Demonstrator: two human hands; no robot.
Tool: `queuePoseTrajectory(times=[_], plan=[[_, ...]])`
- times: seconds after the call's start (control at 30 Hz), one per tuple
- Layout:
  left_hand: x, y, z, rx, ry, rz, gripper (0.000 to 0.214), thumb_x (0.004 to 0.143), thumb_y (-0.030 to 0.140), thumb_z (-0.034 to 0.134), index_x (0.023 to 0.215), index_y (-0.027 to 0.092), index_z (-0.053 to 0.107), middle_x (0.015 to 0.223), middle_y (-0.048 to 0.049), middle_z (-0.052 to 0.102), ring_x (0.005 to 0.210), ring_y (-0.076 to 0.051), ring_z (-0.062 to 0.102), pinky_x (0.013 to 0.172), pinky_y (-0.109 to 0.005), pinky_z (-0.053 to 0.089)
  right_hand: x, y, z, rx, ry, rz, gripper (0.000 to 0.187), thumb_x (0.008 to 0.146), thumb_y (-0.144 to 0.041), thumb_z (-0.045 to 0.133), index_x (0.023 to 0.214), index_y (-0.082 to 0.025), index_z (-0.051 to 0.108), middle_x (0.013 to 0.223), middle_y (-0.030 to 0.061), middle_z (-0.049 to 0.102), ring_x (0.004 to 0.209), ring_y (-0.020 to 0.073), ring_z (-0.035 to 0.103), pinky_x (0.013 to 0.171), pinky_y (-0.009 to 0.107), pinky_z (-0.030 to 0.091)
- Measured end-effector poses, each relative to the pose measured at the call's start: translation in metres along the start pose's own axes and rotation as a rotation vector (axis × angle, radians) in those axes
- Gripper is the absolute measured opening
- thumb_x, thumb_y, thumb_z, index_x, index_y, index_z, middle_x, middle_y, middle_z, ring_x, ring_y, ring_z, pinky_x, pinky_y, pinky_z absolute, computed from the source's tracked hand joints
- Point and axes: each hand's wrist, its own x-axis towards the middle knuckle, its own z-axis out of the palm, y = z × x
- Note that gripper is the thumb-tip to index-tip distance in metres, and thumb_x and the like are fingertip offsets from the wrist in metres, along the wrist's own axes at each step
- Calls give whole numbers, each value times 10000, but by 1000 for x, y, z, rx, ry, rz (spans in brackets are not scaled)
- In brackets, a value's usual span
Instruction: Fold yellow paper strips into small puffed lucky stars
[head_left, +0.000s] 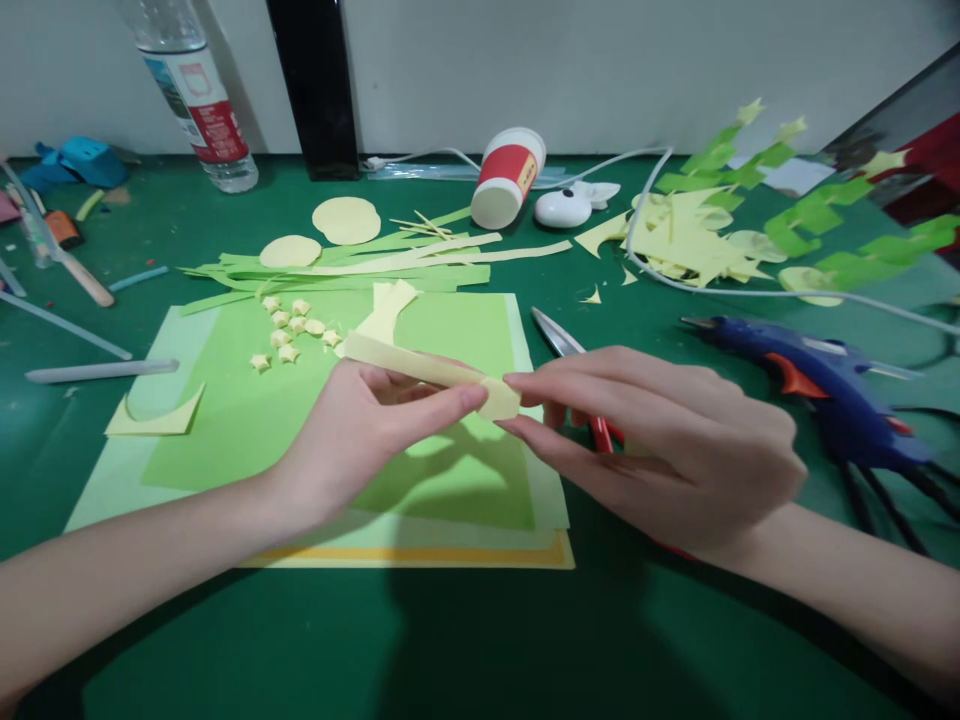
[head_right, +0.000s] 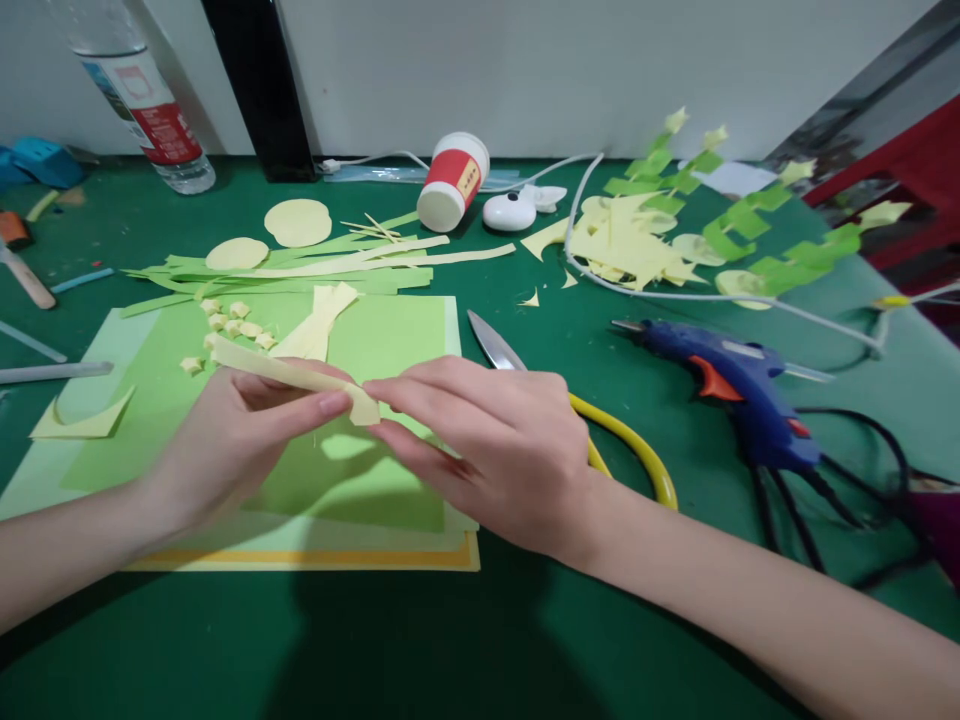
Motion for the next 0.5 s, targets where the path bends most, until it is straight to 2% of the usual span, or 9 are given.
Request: queuePoseTrajectory(times=[0.17, 0.37, 0.5], plan=[[-3, 0, 1, -16, 20, -26, 66, 695, 167, 657, 754, 174, 686, 748, 8, 699, 721, -136, 634, 576, -186, 498, 1, -2, -3, -12, 58, -90, 128, 697, -122, 664, 777, -213, 622, 594, 9, 679, 513, 119, 631, 451, 194, 492], [-4, 1, 2, -8, 0, 22, 85, 690, 125, 657, 728, 194, 687, 713, 38, 698, 643, -86, 624, 540, -135, 477, 0, -4, 1, 39, 75, -79, 130, 695, -102, 660, 756, -195, 591, 566, 31, 670, 499, 121, 625, 442, 194, 485], [-4, 3, 4, 9, 22, 44, 45, 697, 183, 665, 739, 188, 680, 721, 22, 698, 635, -94, 632, 531, -146, 487, 1, -3, 1, 64, 65, -83, 167, 683, -126, 675, 804, -185, 575, 600, 44, 677, 521, 110, 619, 442, 191, 475]])
